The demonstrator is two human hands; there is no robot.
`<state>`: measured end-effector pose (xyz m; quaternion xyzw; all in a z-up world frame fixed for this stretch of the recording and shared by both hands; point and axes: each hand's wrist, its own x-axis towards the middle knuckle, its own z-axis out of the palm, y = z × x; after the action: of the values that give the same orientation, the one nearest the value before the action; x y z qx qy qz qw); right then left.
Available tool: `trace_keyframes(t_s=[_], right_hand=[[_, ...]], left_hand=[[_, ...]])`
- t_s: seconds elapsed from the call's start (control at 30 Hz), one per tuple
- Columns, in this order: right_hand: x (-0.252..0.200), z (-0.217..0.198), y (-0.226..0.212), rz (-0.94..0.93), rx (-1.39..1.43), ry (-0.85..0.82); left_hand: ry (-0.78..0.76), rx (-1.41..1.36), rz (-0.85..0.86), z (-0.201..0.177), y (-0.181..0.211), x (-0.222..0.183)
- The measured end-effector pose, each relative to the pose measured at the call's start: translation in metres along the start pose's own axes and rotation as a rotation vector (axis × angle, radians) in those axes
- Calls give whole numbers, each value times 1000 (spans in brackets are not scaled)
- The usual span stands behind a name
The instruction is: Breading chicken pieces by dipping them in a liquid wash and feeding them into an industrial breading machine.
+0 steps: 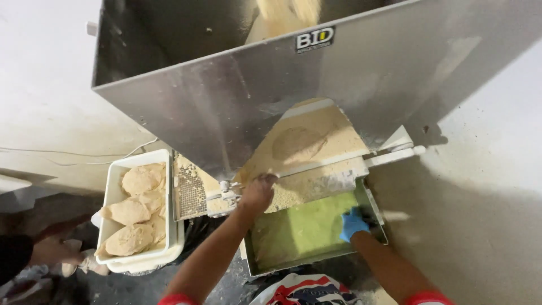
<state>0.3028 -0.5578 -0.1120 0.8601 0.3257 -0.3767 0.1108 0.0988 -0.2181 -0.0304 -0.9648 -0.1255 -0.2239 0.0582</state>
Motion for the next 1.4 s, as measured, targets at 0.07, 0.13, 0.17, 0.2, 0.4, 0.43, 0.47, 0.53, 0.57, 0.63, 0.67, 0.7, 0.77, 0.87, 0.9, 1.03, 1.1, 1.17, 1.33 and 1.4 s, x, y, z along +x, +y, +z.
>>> trace_keyframes(t_s=[0.07, 0.13, 0.17, 0.2, 0.4, 0.43, 0.47, 0.53, 0.57, 0.63, 0.67, 0.7, 0.77, 0.87, 0.9, 1.03, 1.1, 1.17, 1.33, 1.4], right_hand=[[-27, -27, -12, -24, -46, -78], [-28, -26, -13, -56, -102, -157], [-17, -11, -9, -37, -141, -211], [-5, 4, -6, -18, -182, -265], [90, 77, 42, -48, -424, -379], [86, 77, 37, -35, -429, -385], [81, 77, 32, 45, -394, -381], [66, 56, 18, 150, -363, -370], [49, 44, 9, 160, -333, -367], [23, 32, 1, 184, -310, -363], [12, 30, 2, 203, -199, -302], [6, 27, -1, 214, -85, -234], [-3, 24, 7, 249, 7, -188], [-53, -10, -17, 328, 299, -68], [-78, -25, -30, 376, 493, 15], [-101, -33, -37, 270, 405, 119], [-109, -38, -36, 161, 450, 180], [-96, -22, -25, 131, 462, 225], [-76, 2, -1, 16, 332, 345], [-36, 34, 22, -74, 229, 427]], left_hand=[[-183, -410, -44, -86, -11, -23], [-350, -821, -104, -167, -33, -35], [-479, -779, -452, -205, -51, -34], [-596, -720, -803, -243, -70, -33], [-341, -727, -1262, -88, -223, -58], [-347, -742, -1263, -96, -226, -43], [-399, -856, -1311, -104, -228, -27], [-451, -997, -1343, -126, -237, 5], [-444, -1129, -1464, -142, -238, 12], [-440, -1277, -1585, -151, -248, 12], [-412, -1378, -1601, -143, -254, 6], [-377, -1472, -1612, -138, -262, 1], [-290, -1408, -1549, -118, -269, -10], [-228, -1131, -1372, -93, -284, -21], [-243, -932, -1252, -84, -289, -25], [-247, -704, -1089, -118, -286, -10], [-293, -526, -999, -161, -274, 14], [-302, -478, -956, -173, -272, 22], [-245, -360, -868, -234, -253, 47], [-167, -340, -849, -268, -237, 55]])
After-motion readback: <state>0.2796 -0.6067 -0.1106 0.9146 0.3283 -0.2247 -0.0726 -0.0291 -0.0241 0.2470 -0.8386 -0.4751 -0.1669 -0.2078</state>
